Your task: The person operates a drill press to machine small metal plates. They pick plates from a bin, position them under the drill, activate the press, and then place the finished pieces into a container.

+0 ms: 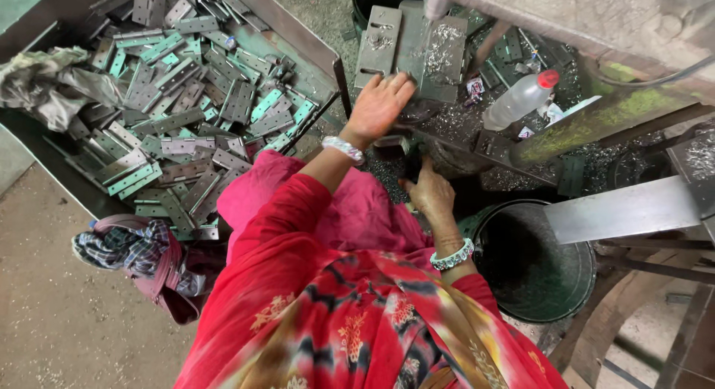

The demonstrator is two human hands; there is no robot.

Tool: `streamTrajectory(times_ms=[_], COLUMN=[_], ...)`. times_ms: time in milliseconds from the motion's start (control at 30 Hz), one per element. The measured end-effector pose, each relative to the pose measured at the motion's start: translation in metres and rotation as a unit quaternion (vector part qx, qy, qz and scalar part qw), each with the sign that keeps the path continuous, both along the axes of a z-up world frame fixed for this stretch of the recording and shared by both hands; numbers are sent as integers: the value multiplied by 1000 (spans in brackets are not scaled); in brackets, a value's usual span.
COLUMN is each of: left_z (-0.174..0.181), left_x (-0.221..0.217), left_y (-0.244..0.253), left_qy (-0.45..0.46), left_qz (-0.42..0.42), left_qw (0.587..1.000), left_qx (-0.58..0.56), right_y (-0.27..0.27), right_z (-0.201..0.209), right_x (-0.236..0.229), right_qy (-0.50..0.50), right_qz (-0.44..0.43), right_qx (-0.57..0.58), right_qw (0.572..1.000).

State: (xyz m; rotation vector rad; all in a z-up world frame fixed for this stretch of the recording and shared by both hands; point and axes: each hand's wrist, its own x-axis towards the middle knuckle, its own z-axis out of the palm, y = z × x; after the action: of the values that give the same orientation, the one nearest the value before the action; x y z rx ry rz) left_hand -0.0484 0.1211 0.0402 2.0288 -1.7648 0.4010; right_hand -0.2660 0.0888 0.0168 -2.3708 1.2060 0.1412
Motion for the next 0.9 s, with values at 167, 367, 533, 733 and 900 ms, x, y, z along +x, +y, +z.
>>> streamTrajectory(times_ms=[167,367,533,733,900], left_z=[28,4,8,-1,-14], left_x=[-33,-31,-12,-29,-24], left_y=[-68,-40,-53,-69,-27], left_qy=[-52,23,85,146,27], left_qz=[70,107,179,183,152], left_qw=[995,994,979,968,982], left_qx=[40,14,57,88,109], right_y=[-3,2,-2,-1,3], right_z=[-5,-5,-5,-12,1], right_x=[1,-4,2,-2,1], right_qy=[2,4,23,0,48], right_qz=[4,-2,-1,14,12], right_qx=[5,12,16,9,-2], right_qw=[1000,1000,1000,1000,999])
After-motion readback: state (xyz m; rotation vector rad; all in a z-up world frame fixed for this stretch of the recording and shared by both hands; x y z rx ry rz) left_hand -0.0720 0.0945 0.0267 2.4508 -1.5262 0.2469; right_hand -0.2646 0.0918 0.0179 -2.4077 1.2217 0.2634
